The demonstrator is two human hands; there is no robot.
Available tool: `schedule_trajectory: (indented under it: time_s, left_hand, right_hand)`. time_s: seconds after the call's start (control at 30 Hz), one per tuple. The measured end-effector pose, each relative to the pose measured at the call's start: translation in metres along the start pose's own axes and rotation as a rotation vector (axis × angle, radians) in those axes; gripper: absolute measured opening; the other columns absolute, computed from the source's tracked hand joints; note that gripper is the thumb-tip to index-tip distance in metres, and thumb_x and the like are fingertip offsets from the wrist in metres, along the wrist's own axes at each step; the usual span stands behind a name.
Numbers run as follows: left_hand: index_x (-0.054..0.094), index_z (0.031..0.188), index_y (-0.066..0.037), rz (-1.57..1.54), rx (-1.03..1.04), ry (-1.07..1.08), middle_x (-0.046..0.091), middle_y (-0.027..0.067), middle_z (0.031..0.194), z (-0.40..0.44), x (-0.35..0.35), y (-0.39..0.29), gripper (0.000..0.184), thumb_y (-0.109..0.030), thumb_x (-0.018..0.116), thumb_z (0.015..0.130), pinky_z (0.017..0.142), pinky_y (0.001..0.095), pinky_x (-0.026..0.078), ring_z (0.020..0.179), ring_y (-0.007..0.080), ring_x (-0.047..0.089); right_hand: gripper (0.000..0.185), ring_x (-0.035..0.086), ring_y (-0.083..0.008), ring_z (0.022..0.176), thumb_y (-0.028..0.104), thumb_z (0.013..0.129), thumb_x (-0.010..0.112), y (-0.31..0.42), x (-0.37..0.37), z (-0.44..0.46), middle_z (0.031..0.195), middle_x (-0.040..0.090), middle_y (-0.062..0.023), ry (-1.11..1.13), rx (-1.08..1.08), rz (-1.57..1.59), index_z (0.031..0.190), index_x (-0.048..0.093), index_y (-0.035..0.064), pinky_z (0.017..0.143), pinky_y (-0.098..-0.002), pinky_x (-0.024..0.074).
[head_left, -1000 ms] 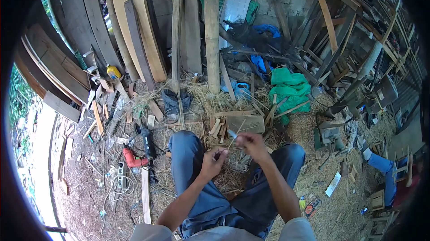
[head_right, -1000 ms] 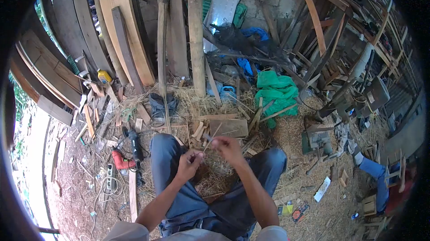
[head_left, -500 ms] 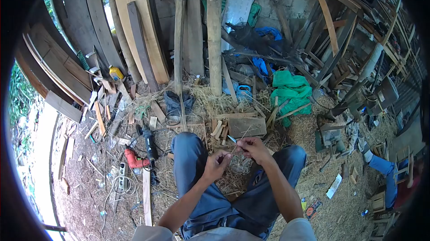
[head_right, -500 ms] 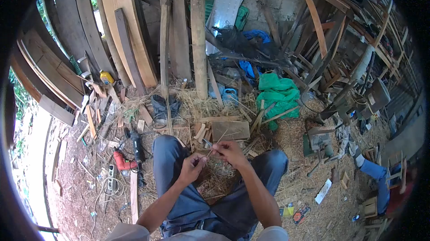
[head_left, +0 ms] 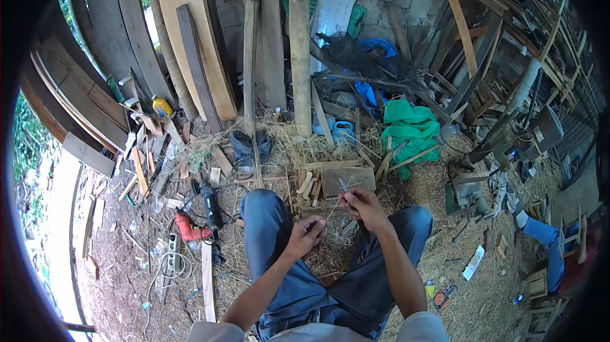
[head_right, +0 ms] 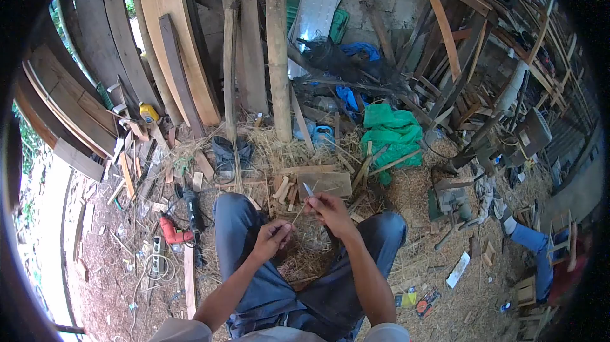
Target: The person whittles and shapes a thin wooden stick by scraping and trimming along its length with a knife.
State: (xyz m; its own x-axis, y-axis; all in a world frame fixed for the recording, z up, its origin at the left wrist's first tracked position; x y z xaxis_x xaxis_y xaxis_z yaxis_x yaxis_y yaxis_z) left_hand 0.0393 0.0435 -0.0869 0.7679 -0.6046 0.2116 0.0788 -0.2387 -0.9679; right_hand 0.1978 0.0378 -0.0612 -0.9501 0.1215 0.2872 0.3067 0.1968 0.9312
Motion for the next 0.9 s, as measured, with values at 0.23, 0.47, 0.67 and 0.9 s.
schedule_trajectory:
  time_s: [0.23, 0.47, 0.67, 0.9]
  left_hand:
    - [0.057, 0.09, -0.002, -0.045, -0.001, -0.017, 0.048, -0.0023, 0.063, -0.001, -0.001, -0.002, 0.018, -0.016, 0.047, 0.096, 0.048, 0.0187, 0.034, 0.052, 0.003, 0.041]
    - [0.056, 0.091, -0.004, 0.015, 0.083, -0.017, 0.048, -0.0019, 0.064, 0.002, -0.004, 0.006, 0.02, -0.022, 0.048, 0.095, 0.045, 0.0195, 0.032, 0.05, 0.0034, 0.039]
    - [0.056, 0.088, -0.003, 0.011, 0.049, 0.005, 0.047, -0.0023, 0.064, 0.006, -0.001, 0.005, 0.019, -0.018, 0.049, 0.095, 0.048, 0.0197, 0.033, 0.053, 0.0039, 0.039]
    - [0.059, 0.089, -0.002, 0.377, 0.254, -0.091, 0.047, -0.0023, 0.062, 0.005, -0.001, -0.012, 0.017, -0.015, 0.049, 0.094, 0.05, 0.0211, 0.035, 0.056, 0.0037, 0.042]
  right_hand:
    - [0.019, 0.04, -0.0034, 0.051, 0.019, 0.088, 0.061, -0.02, 0.033, -0.01, 0.069, 0.058, -0.001, 0.184, 0.16, -0.052, 0.101, 0.052, 0.0085, 0.043, -0.0192, 0.0283]
    - [0.017, 0.041, -0.0039, 0.05, 0.018, 0.087, 0.063, -0.023, 0.034, -0.01, 0.068, 0.058, -0.0009, 0.212, 0.224, -0.139, 0.097, 0.054, 0.0082, 0.042, -0.0198, 0.0281]
    - [0.017, 0.045, -0.0044, 0.05, 0.017, 0.085, 0.065, -0.021, 0.023, -0.008, 0.067, 0.058, -0.0015, 0.116, 0.205, -0.15, 0.091, 0.054, 0.0058, 0.042, -0.0202, 0.0297]
    - [0.015, 0.046, -0.0051, 0.051, 0.014, 0.083, 0.066, -0.022, 0.011, -0.006, 0.069, 0.058, -0.0009, 0.057, 0.247, -0.12, 0.088, 0.055, 0.0049, 0.042, -0.0194, 0.0311]
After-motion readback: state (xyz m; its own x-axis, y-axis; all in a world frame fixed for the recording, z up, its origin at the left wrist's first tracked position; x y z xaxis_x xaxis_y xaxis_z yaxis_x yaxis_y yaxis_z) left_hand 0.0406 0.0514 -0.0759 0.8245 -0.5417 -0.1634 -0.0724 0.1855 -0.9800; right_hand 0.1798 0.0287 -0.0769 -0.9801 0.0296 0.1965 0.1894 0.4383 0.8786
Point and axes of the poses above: each hand's wrist, its own z-axis towards the middle knuckle, its own x-axis out of the palm, y = z × x, the point moved 8 cm from there along z, towards the middle knuckle
